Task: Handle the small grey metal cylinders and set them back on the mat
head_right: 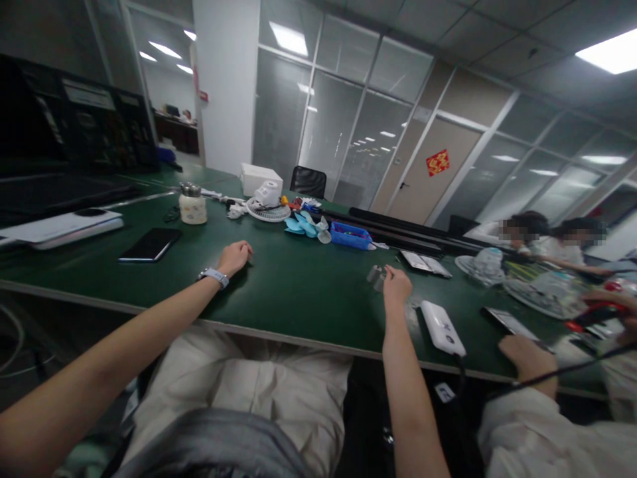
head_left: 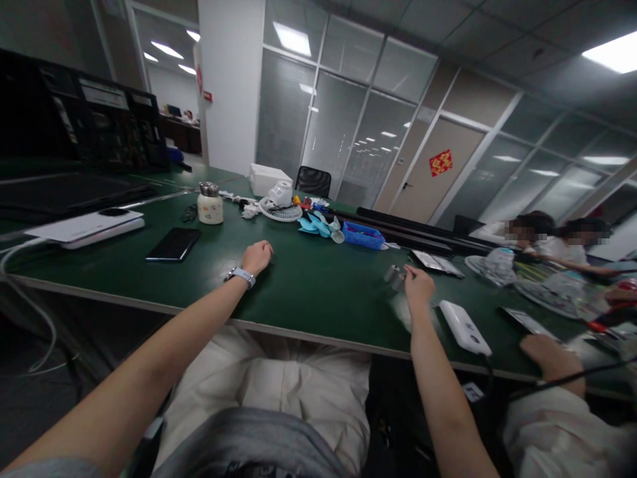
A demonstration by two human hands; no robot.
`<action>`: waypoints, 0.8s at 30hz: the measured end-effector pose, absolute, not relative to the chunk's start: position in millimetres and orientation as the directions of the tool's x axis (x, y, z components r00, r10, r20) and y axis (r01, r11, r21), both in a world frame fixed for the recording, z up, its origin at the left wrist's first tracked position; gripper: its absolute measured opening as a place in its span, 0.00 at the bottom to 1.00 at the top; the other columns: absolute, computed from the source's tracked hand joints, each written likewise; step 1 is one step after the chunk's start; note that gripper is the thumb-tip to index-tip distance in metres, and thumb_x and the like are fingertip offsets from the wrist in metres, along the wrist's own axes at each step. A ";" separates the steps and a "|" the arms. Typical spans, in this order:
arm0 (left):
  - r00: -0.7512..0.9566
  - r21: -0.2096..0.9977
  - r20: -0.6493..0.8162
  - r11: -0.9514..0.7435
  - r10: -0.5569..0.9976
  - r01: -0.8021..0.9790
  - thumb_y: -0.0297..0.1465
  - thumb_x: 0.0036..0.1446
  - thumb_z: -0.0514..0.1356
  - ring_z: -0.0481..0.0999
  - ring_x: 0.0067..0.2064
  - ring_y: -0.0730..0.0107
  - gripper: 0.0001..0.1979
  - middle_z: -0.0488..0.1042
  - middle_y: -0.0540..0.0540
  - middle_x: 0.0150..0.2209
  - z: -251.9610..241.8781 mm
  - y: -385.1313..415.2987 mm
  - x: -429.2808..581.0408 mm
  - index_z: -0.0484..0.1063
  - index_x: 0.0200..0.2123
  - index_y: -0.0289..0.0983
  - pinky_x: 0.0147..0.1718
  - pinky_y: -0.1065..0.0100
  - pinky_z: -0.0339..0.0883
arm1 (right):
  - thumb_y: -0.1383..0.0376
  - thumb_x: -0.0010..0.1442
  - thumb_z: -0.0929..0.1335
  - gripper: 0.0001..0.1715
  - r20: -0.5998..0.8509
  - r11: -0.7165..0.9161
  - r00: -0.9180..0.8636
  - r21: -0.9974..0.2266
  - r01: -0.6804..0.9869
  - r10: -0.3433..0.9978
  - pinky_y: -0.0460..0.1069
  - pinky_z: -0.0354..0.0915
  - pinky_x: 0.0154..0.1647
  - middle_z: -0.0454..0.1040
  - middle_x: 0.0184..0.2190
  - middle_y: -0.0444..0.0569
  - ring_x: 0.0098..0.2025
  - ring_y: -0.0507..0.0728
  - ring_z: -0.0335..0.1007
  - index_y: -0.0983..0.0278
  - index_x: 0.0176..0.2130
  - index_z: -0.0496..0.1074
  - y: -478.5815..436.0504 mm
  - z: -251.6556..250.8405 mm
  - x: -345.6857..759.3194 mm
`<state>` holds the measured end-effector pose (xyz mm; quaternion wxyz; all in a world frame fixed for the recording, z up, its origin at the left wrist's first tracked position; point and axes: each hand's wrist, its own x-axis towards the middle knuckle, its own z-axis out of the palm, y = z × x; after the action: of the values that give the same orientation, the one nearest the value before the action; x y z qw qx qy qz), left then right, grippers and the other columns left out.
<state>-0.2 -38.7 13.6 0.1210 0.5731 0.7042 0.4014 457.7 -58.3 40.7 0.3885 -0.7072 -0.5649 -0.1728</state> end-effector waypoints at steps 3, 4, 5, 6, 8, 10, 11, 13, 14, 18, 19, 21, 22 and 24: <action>-0.315 0.707 0.295 0.016 0.902 0.707 0.31 0.56 0.46 0.73 0.33 0.65 0.16 0.77 0.48 0.27 12.5 -38.3 -0.7 0.74 0.29 0.41 0.32 0.69 0.61 | 0.64 0.61 0.61 0.19 0.625 -0.148 0.346 -0.348 0.926 0.700 0.52 0.63 0.43 0.77 0.43 0.57 0.42 0.62 0.73 0.64 0.46 0.77 -59.4 36.9 456.2; -0.317 0.710 0.294 0.016 0.902 0.704 0.31 0.56 0.46 0.73 0.33 0.65 0.16 0.77 0.48 0.27 12.1 -38.0 -0.9 0.74 0.29 0.41 0.32 0.69 0.61 | 0.64 0.61 0.62 0.19 0.603 -0.175 0.362 -0.347 0.922 0.711 0.52 0.63 0.43 0.77 0.43 0.57 0.42 0.62 0.73 0.64 0.46 0.77 -59.4 37.1 454.4; -0.318 0.713 0.292 0.017 0.902 0.701 0.31 0.56 0.46 0.73 0.33 0.65 0.16 0.77 0.48 0.27 11.7 -37.7 -1.0 0.74 0.29 0.41 0.31 0.69 0.60 | 0.64 0.61 0.62 0.19 0.579 -0.202 0.378 -0.345 0.917 0.723 0.52 0.64 0.42 0.78 0.42 0.57 0.42 0.62 0.74 0.64 0.46 0.77 -59.4 37.6 452.8; -0.319 0.716 0.290 0.017 0.902 0.698 0.32 0.55 0.46 0.73 0.33 0.65 0.15 0.77 0.48 0.27 11.4 -37.5 -1.1 0.74 0.29 0.41 0.31 0.69 0.60 | 0.64 0.61 0.62 0.19 0.559 -0.228 0.393 -0.342 0.912 0.730 0.52 0.64 0.42 0.78 0.41 0.58 0.41 0.62 0.74 0.64 0.46 0.77 -59.3 38.1 451.7; -0.316 0.716 0.294 0.011 0.902 0.698 0.32 0.55 0.46 0.73 0.33 0.65 0.15 0.76 0.48 0.27 11.0 -37.1 -1.1 0.73 0.28 0.41 0.30 0.69 0.59 | 0.63 0.61 0.62 0.19 0.541 -0.257 0.407 -0.333 0.907 0.736 0.52 0.64 0.41 0.78 0.40 0.59 0.41 0.63 0.74 0.63 0.46 0.77 -59.3 38.6 451.1; -0.310 0.708 0.303 0.004 0.901 0.706 0.32 0.55 0.46 0.73 0.33 0.65 0.15 0.77 0.48 0.27 10.9 -37.0 -0.9 0.73 0.27 0.41 0.30 0.69 0.59 | 0.63 0.62 0.62 0.19 0.539 -0.262 0.408 -0.329 0.907 0.737 0.52 0.64 0.41 0.78 0.39 0.60 0.41 0.62 0.74 0.62 0.47 0.77 -60.0 38.4 451.3; -0.310 0.706 0.305 0.004 0.900 0.708 0.32 0.55 0.46 0.73 0.33 0.65 0.15 0.77 0.48 0.27 10.9 -37.0 -0.8 0.73 0.27 0.41 0.31 0.69 0.59 | 0.62 0.62 0.62 0.19 0.541 -0.262 0.409 -0.330 0.907 0.735 0.52 0.64 0.41 0.78 0.39 0.60 0.41 0.62 0.74 0.62 0.47 0.77 -60.5 38.3 451.2; -0.313 0.708 0.303 0.008 0.900 0.706 0.32 0.55 0.47 0.73 0.33 0.65 0.15 0.77 0.48 0.27 11.1 -37.3 -0.5 0.73 0.28 0.41 0.31 0.69 0.60 | 0.62 0.62 0.62 0.19 0.562 -0.252 0.407 -0.336 0.908 0.720 0.52 0.64 0.42 0.78 0.40 0.59 0.41 0.62 0.74 0.62 0.48 0.76 -61.7 38.2 450.3; -0.316 0.710 0.300 0.010 0.900 0.704 0.32 0.55 0.47 0.73 0.33 0.65 0.15 0.77 0.48 0.27 11.2 -37.4 -0.4 0.73 0.28 0.41 0.31 0.69 0.60 | 0.61 0.63 0.61 0.20 0.577 -0.245 0.407 -0.339 0.908 0.709 0.51 0.64 0.42 0.78 0.41 0.59 0.41 0.62 0.74 0.61 0.49 0.76 -62.2 38.4 449.6; -0.314 0.709 0.298 0.012 0.901 0.706 0.32 0.55 0.46 0.73 0.33 0.65 0.15 0.77 0.48 0.27 11.8 -37.9 -0.4 0.73 0.28 0.41 0.31 0.69 0.60 | 0.61 0.63 0.61 0.20 0.582 -0.248 0.413 -0.344 0.906 0.700 0.51 0.64 0.41 0.78 0.41 0.57 0.41 0.61 0.74 0.59 0.49 0.76 -62.7 39.3 447.1; -0.314 0.707 0.298 0.013 0.902 0.707 0.32 0.55 0.46 0.73 0.33 0.65 0.15 0.77 0.48 0.27 11.9 -37.9 -0.4 0.73 0.28 0.41 0.31 0.69 0.60 | 0.60 0.63 0.61 0.19 0.569 -0.260 0.420 -0.343 0.903 0.707 0.51 0.64 0.40 0.78 0.41 0.57 0.41 0.62 0.74 0.59 0.48 0.76 -62.5 39.3 446.9; -0.313 0.705 0.297 0.014 0.902 0.709 0.32 0.55 0.46 0.73 0.33 0.65 0.16 0.77 0.48 0.27 11.9 -37.9 -0.4 0.73 0.29 0.41 0.31 0.70 0.60 | 0.60 0.63 0.62 0.19 0.552 -0.281 0.430 -0.337 0.899 0.714 0.51 0.64 0.40 0.78 0.40 0.57 0.41 0.62 0.74 0.58 0.48 0.76 -61.6 38.7 447.3; -0.311 0.703 0.297 0.014 0.903 0.711 0.32 0.55 0.46 0.73 0.33 0.65 0.16 0.77 0.48 0.28 11.8 -37.8 -0.4 0.73 0.29 0.41 0.31 0.70 0.60 | 0.60 0.63 0.62 0.19 0.550 -0.291 0.435 -0.332 0.897 0.714 0.51 0.64 0.40 0.78 0.40 0.57 0.41 0.62 0.74 0.58 0.49 0.76 -61.2 38.1 447.7; -0.307 0.698 0.298 0.013 0.904 0.716 0.32 0.56 0.46 0.74 0.34 0.65 0.16 0.77 0.48 0.28 11.8 -37.7 -0.3 0.74 0.29 0.41 0.32 0.70 0.61 | 0.59 0.63 0.61 0.20 0.540 -0.307 0.441 -0.323 0.895 0.717 0.51 0.64 0.39 0.78 0.39 0.57 0.40 0.62 0.74 0.58 0.49 0.76 -60.5 36.6 448.7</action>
<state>-0.3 -37.7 11.8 0.1173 0.5769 0.7019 0.4010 448.7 -60.5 36.6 0.2989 -0.7944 -0.5073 -0.1493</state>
